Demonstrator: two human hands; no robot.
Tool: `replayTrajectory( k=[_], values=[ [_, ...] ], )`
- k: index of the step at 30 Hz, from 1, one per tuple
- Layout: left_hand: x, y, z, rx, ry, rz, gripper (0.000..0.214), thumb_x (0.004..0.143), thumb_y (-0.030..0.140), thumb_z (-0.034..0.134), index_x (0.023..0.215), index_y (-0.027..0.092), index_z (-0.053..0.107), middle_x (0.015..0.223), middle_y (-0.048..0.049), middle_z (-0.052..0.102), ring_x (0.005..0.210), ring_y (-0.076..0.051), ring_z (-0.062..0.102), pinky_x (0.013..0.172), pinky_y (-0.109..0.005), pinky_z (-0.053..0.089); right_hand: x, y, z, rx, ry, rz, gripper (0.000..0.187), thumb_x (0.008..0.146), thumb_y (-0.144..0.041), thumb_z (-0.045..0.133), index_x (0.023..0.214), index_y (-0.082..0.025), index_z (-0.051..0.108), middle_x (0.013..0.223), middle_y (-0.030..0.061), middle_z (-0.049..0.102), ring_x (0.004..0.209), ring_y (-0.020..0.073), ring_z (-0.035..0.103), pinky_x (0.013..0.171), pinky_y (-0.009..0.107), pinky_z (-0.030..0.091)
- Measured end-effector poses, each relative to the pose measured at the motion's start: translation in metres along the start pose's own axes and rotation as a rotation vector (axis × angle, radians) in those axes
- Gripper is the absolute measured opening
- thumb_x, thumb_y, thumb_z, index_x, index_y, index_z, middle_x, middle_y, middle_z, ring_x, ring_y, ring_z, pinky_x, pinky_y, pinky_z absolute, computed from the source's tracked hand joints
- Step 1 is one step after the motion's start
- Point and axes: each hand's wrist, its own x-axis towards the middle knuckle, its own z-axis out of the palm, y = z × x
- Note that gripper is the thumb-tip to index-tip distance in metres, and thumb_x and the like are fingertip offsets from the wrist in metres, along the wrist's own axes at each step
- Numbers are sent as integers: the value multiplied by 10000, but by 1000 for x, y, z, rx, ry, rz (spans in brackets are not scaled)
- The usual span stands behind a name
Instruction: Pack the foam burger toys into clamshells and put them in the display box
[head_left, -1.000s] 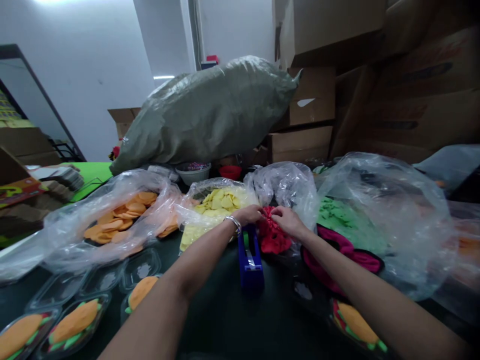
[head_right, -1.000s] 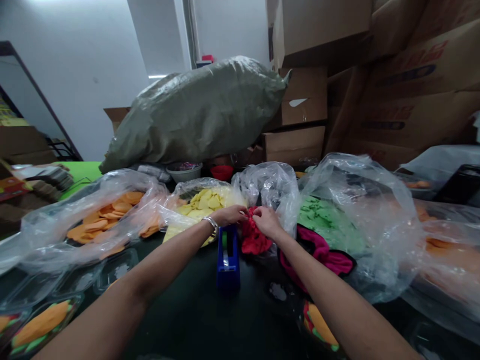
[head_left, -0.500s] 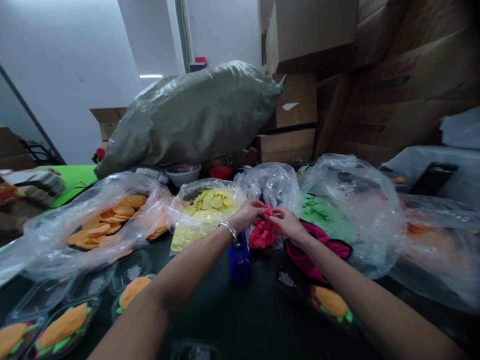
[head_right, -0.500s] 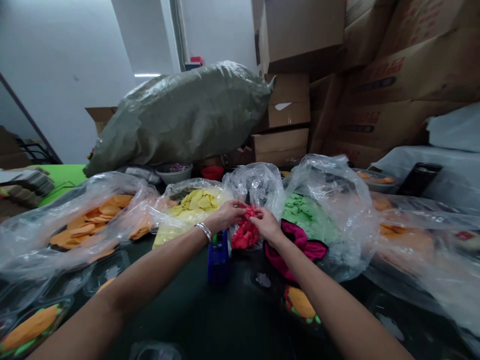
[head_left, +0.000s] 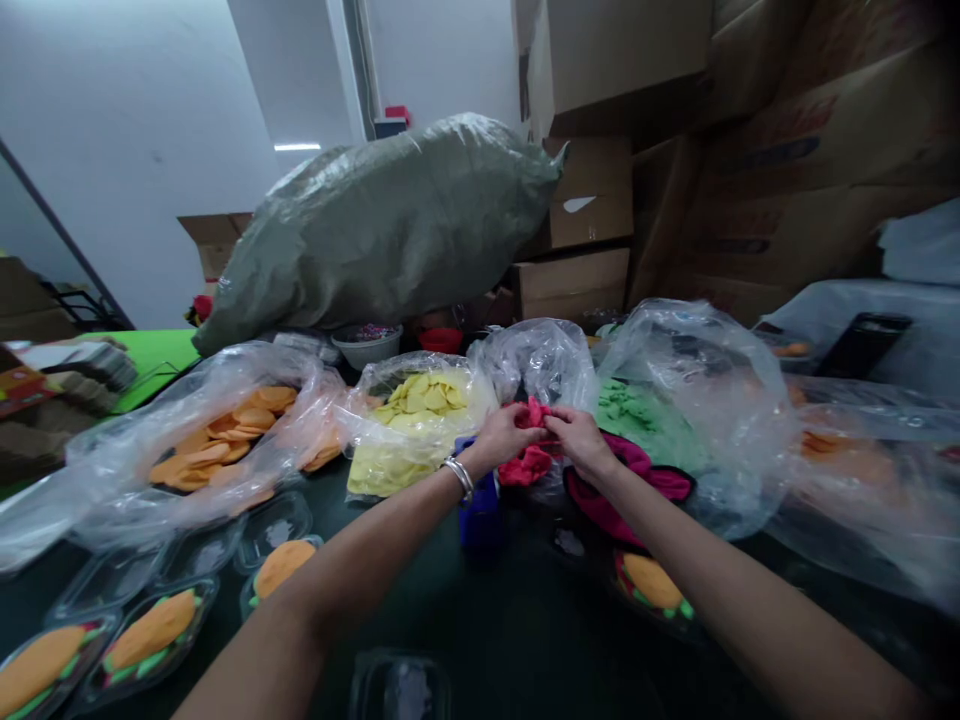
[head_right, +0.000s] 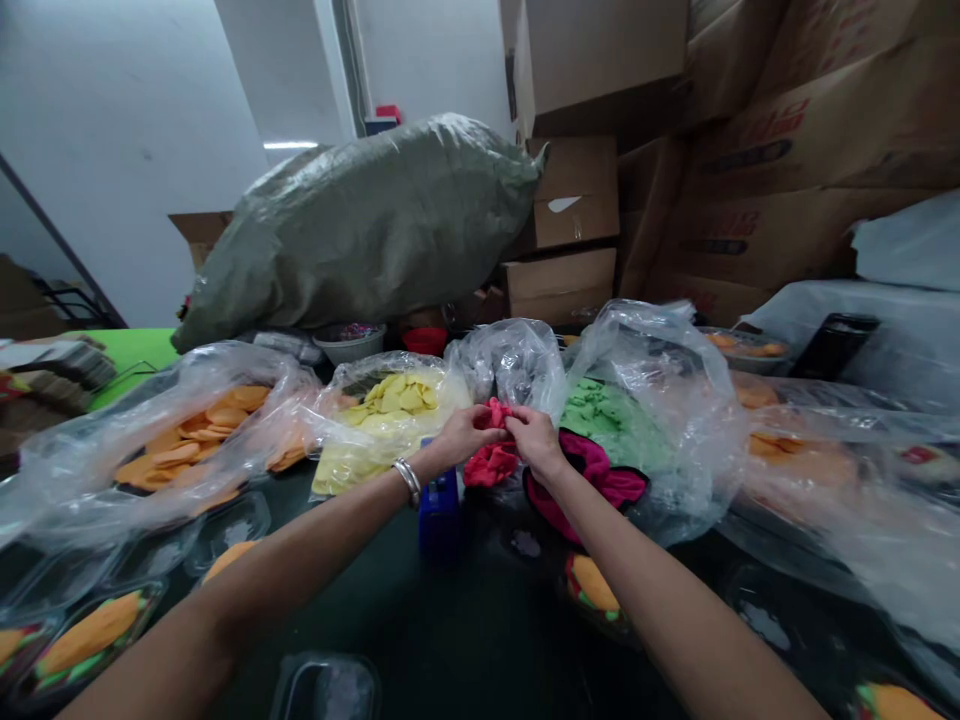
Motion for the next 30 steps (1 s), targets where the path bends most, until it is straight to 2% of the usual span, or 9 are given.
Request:
replayTrajectory(
  k=[2,6,11,15,20,22,26,30],
  values=[
    [-10,4,2,21,-58,0,241,668,251,762,840,105,679,743,-3,632,684,-113,545,649,-215,436,-8,-3,-1,25,-24,-6,156,939,-279,577,995,-140,618,868,8,652,656,114,621,583,258,540],
    [-30,18,-1,81,-122,-13,265,729,317,686,873,96,705,676,7,626,579,-91,510,567,-208,398,-32,-8,-5,65,-85,5,150,942,-276,573,960,-134,617,816,-4,646,631,110,618,580,258,540],
    [-49,30,1,184,-8,27,230,725,299,671,850,109,706,663,11,620,603,-102,497,561,-209,380,-55,-6,-2,102,-121,-12,166,936,-292,584,953,-131,624,803,-6,655,609,108,620,578,263,544],
    [-63,35,9,202,96,68,257,649,254,741,856,120,668,680,18,603,638,-111,504,579,-208,386,-66,-4,1,130,-120,-34,169,933,-296,589,925,-131,624,785,-12,646,597,104,610,565,256,537],
    [-83,42,11,108,33,33,178,622,224,746,750,120,678,662,24,611,605,-97,506,577,-205,396,-92,-6,1,199,-163,-46,182,917,-317,603,911,-136,626,757,-14,649,628,122,630,612,291,549],
    [-93,46,11,51,-2,3,194,636,253,741,764,115,693,652,19,618,579,-96,511,567,-212,407,-106,-7,1,230,-193,-62,208,855,-348,669,908,-150,635,772,-8,672,677,145,653,656,313,554],
    [-112,50,13,-62,-24,-62,224,688,298,715,806,109,684,680,-10,634,556,-99,543,561,-229,450,-130,-10,4,254,-219,-102,374,608,-329,838,909,-190,666,844,-9,709,773,189,678,729,321,550],
    [-126,51,14,-115,3,-118,181,734,251,674,852,114,654,750,-44,652,603,-116,599,580,-244,489,-141,-9,7,247,-210,-109,403,522,-290,844,882,-188,692,842,9,722,771,205,679,731,332,553]
  ],
)
